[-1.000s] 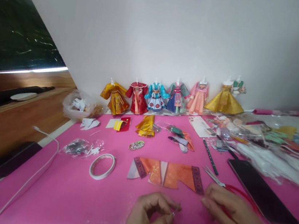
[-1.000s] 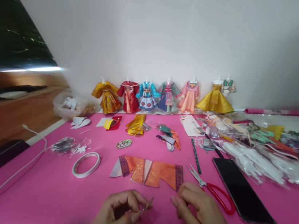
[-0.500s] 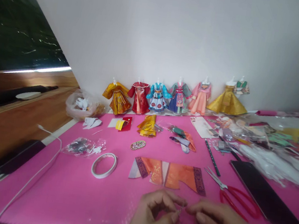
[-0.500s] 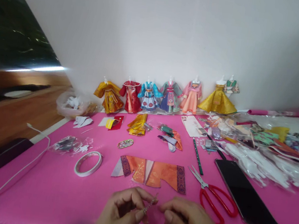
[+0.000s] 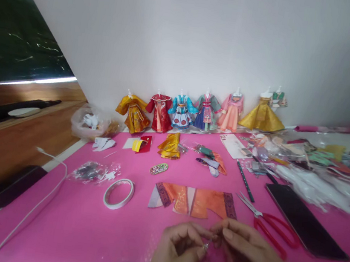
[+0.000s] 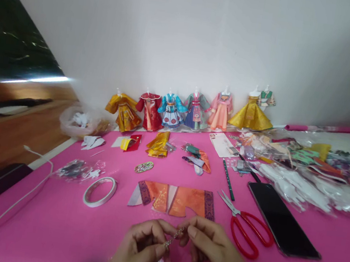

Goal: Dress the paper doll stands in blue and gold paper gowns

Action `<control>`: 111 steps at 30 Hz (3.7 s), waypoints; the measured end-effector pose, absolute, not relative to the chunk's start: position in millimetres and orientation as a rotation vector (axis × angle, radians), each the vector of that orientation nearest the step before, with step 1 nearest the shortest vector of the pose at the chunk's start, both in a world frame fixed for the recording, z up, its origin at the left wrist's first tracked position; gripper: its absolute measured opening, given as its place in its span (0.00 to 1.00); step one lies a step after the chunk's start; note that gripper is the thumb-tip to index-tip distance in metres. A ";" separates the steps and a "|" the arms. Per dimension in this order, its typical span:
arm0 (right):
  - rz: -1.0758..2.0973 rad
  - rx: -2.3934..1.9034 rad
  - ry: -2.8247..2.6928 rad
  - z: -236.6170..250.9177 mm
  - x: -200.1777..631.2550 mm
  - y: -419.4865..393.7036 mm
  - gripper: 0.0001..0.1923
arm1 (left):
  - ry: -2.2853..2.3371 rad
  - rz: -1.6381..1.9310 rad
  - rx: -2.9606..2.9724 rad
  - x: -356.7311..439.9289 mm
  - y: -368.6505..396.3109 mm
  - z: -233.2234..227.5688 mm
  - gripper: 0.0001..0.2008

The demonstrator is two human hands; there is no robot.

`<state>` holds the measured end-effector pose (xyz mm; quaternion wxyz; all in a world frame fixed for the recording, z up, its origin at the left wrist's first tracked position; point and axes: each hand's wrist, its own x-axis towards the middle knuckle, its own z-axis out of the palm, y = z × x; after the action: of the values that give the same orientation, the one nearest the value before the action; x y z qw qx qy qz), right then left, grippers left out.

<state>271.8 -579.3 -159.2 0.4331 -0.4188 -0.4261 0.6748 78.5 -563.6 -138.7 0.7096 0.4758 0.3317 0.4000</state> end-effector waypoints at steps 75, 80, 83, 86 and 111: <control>0.941 -1.467 -1.216 -136.0 311.4 -570.7 0.17 | 0.974 0.570 1.070 74.2 -556.6 -172.0 0.19; 0.981 -1.533 -1.212 -131.0 313.0 -570.9 0.19 | 0.944 0.571 1.002 71.0 -554.7 -166.2 0.19; 0.971 -1.546 -1.184 -127.9 312.0 -570.1 0.21 | 0.924 0.589 0.999 67.6 -552.4 -159.4 0.19; 0.995 -1.535 -1.132 -128.3 310.3 -569.0 0.20 | 0.935 0.585 1.023 64.0 -550.0 -154.0 0.18; 0.861 -1.719 -1.334 -138.0 332.7 -463.3 0.17 | 1.283 0.616 1.800 79.8 -402.3 -135.7 0.05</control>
<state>332.7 -463.3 -138.0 0.3902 -0.6764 -0.5248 0.3388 79.8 -402.3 -135.7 0.4112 0.7150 0.5096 0.2448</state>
